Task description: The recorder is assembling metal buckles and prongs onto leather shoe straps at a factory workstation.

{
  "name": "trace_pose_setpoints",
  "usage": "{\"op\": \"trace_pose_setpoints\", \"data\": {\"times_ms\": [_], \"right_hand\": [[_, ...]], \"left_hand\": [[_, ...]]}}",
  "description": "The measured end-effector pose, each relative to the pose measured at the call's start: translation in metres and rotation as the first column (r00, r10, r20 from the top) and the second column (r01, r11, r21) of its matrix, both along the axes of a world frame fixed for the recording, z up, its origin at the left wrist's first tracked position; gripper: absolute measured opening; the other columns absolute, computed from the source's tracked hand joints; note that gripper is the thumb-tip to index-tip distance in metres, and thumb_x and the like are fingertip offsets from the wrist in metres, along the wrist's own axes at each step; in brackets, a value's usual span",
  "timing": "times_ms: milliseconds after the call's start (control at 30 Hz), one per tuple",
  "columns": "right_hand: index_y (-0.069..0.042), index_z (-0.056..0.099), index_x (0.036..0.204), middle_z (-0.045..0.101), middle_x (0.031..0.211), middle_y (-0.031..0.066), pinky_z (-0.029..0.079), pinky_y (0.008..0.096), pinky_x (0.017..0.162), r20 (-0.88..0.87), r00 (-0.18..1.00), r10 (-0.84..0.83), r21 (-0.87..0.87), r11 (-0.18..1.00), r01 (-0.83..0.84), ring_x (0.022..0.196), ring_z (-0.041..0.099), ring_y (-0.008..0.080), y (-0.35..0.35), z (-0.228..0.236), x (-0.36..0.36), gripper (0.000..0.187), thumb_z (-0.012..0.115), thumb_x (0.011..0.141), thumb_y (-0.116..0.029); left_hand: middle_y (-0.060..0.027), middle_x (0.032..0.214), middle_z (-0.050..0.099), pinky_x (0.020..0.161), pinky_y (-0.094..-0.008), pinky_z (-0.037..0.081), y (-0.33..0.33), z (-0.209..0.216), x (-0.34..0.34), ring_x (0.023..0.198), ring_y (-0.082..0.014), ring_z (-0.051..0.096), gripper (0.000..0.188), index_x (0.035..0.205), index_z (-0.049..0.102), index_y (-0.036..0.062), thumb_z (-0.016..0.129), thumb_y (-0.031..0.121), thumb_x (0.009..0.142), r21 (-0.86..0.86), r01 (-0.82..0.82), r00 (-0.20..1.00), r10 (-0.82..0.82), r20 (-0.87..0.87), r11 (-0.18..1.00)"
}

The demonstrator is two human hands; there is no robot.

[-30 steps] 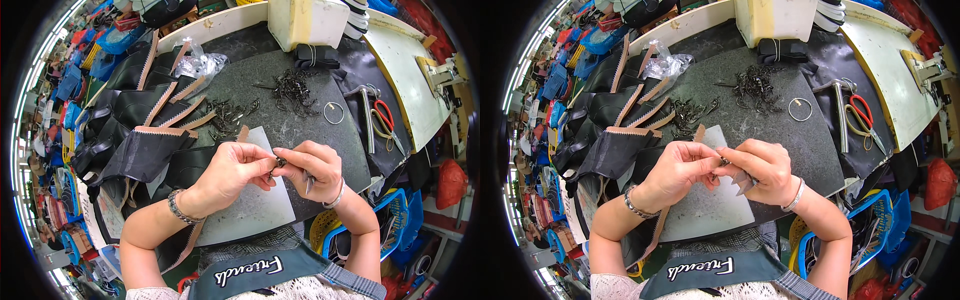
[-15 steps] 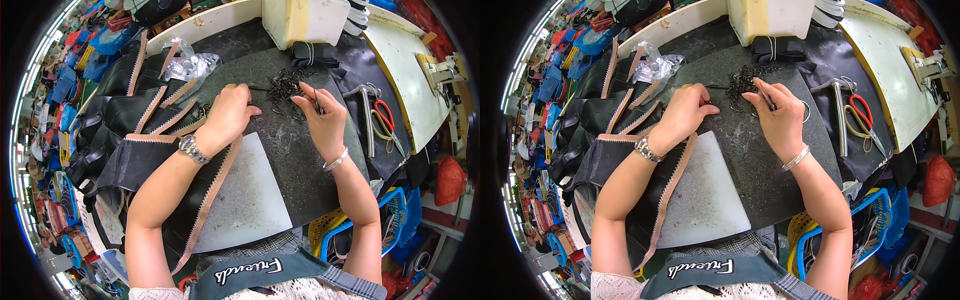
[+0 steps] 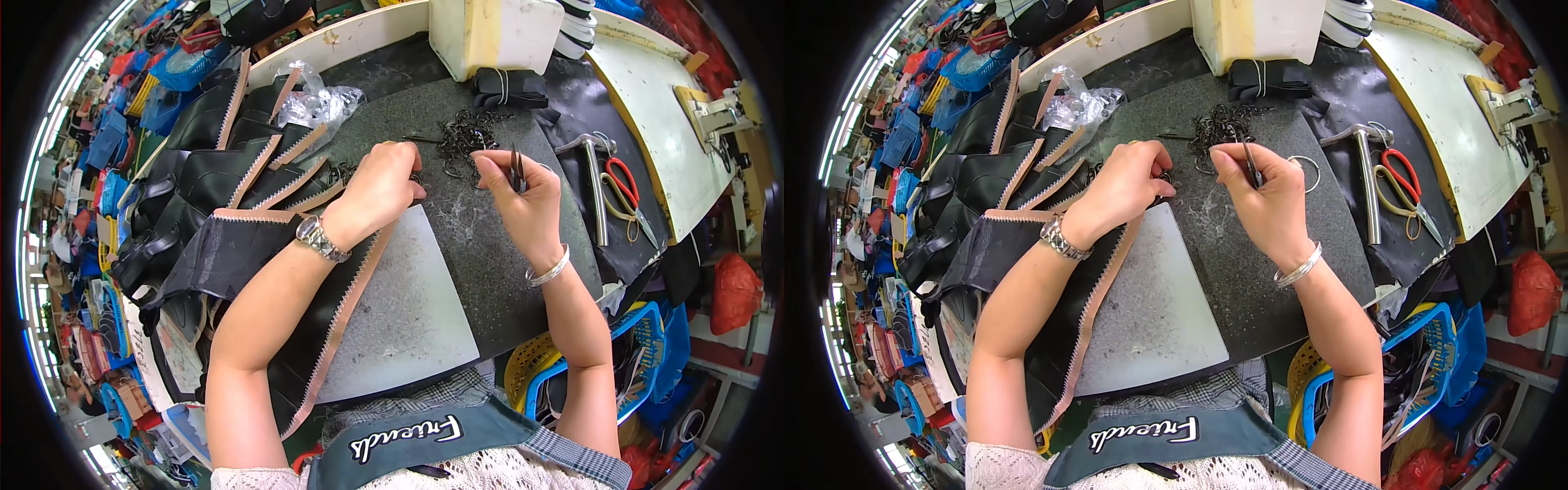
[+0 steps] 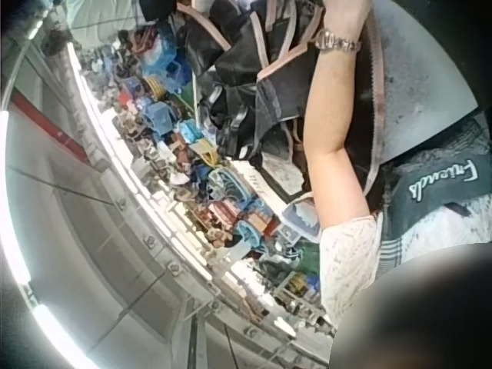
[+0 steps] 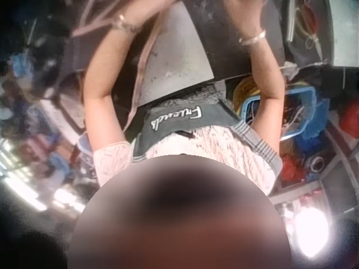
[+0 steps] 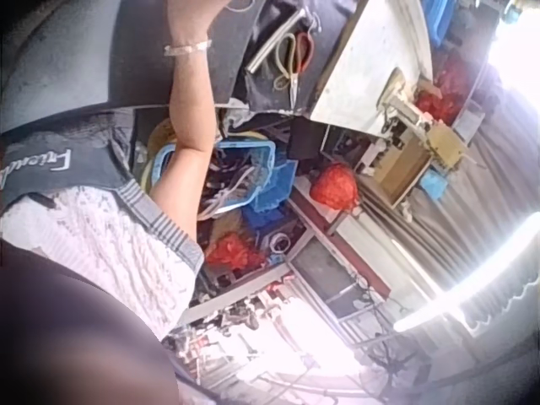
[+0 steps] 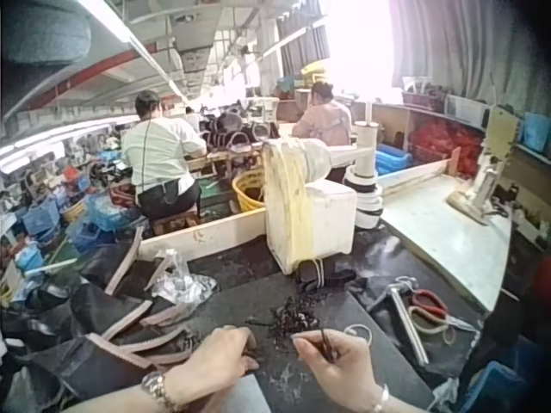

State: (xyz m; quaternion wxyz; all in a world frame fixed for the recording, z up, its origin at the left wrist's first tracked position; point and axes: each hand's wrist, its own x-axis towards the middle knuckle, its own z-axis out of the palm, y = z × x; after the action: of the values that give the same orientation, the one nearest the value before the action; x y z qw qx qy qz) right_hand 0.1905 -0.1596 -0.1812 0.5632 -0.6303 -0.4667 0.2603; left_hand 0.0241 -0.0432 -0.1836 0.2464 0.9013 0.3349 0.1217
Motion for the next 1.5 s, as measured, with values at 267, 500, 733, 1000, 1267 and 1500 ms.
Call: {"op": "trace_pose_setpoints", "data": {"times_ms": [267, 500, 733, 1000, 1267, 1500], "right_hand": [[0.001, 0.066, 0.096, 0.063, 0.068, -0.0001, 0.034, 0.0182, 0.044, -0.659, 0.744, 0.11, -0.166, 0.944, -0.286, 0.049, 0.047, 0.0045, -0.029, 0.034, -0.019, 0.019, 0.064, 0.091, -0.017], [-0.001, 0.065, 0.092, 0.056, 0.063, -0.0025, 0.036, 0.0194, 0.046, -0.433, 0.888, 0.153, 0.109, 0.987, -0.117, 0.052, 0.046, 0.0012, -0.04, 0.032, -0.043, 0.011, 0.068, 0.086, -0.009], [-0.002, 0.053, 0.108, 0.055, 0.069, 0.0086, 0.043, 0.0294, 0.049, 0.439, 0.895, -0.08, 0.271, 0.962, -0.047, 0.055, 0.055, 0.0213, -0.057, 0.032, -0.04, 0.032, 0.069, 0.082, -0.011], [-0.001, 0.063, 0.096, 0.059, 0.076, 0.0069, 0.045, 0.0302, 0.049, 0.726, 0.625, -0.288, 0.389, 0.921, -0.028, 0.06, 0.057, 0.02, -0.059, 0.039, -0.041, 0.028, 0.074, 0.072, -0.011], [0.0, 0.065, 0.094, 0.06, 0.076, 0.0065, 0.046, 0.0292, 0.049, 0.734, 0.596, -0.325, 0.423, 0.906, -0.027, 0.058, 0.057, 0.0186, -0.058, 0.041, -0.043, 0.028, 0.075, 0.07, -0.009], [-0.001, 0.064, 0.095, 0.06, 0.072, 0.0083, 0.045, 0.0253, 0.049, 0.527, 0.835, -0.16, 0.37, 0.927, -0.056, 0.062, 0.06, 0.0193, -0.054, 0.033, -0.043, 0.022, 0.072, 0.076, -0.008]], "left_hand": [[-0.0057, 0.084, 0.065, 0.069, -0.0246, 0.051, -0.048, 0.061, -0.018, 0.076, -0.0132, 0.062, 0.014, 0.074, 0.067, 0.0044, 0.07, -0.009, 0.071, -0.274, 0.308, 0.794, -0.087, 0.601, 0.911], [-0.0078, 0.091, 0.066, 0.08, -0.0319, 0.055, -0.097, 0.083, -0.035, 0.094, -0.0199, 0.065, 0.024, 0.104, 0.064, -0.0034, 0.068, -0.003, 0.081, -0.833, 0.269, 0.744, 0.444, 0.498, 0.484], [-0.0143, 0.095, 0.067, 0.076, -0.0304, 0.058, -0.093, 0.073, -0.039, 0.084, -0.0203, 0.068, 0.02, 0.108, 0.061, -0.0085, 0.058, 0.0, 0.09, -0.795, 0.141, 0.723, 0.487, 0.49, 0.59], [-0.0142, 0.097, 0.067, 0.078, -0.0304, 0.058, -0.101, 0.071, -0.036, 0.087, -0.0201, 0.068, 0.018, 0.105, 0.063, -0.0082, 0.059, -0.001, 0.089, -0.757, 0.163, 0.659, 0.501, 0.561, 0.633], [-0.0172, 0.099, 0.066, 0.078, -0.0334, 0.059, -0.106, 0.067, -0.034, 0.089, -0.0241, 0.068, 0.018, 0.106, 0.061, -0.0084, 0.057, -0.005, 0.088, -0.701, 0.129, 0.654, 0.472, 0.592, 0.701], [-0.0171, 0.096, 0.068, 0.075, -0.034, 0.06, -0.101, 0.069, -0.041, 0.084, -0.0234, 0.069, 0.017, 0.104, 0.062, -0.007, 0.059, -0.005, 0.087, -0.777, 0.188, 0.673, 0.498, 0.547, 0.6]]}}
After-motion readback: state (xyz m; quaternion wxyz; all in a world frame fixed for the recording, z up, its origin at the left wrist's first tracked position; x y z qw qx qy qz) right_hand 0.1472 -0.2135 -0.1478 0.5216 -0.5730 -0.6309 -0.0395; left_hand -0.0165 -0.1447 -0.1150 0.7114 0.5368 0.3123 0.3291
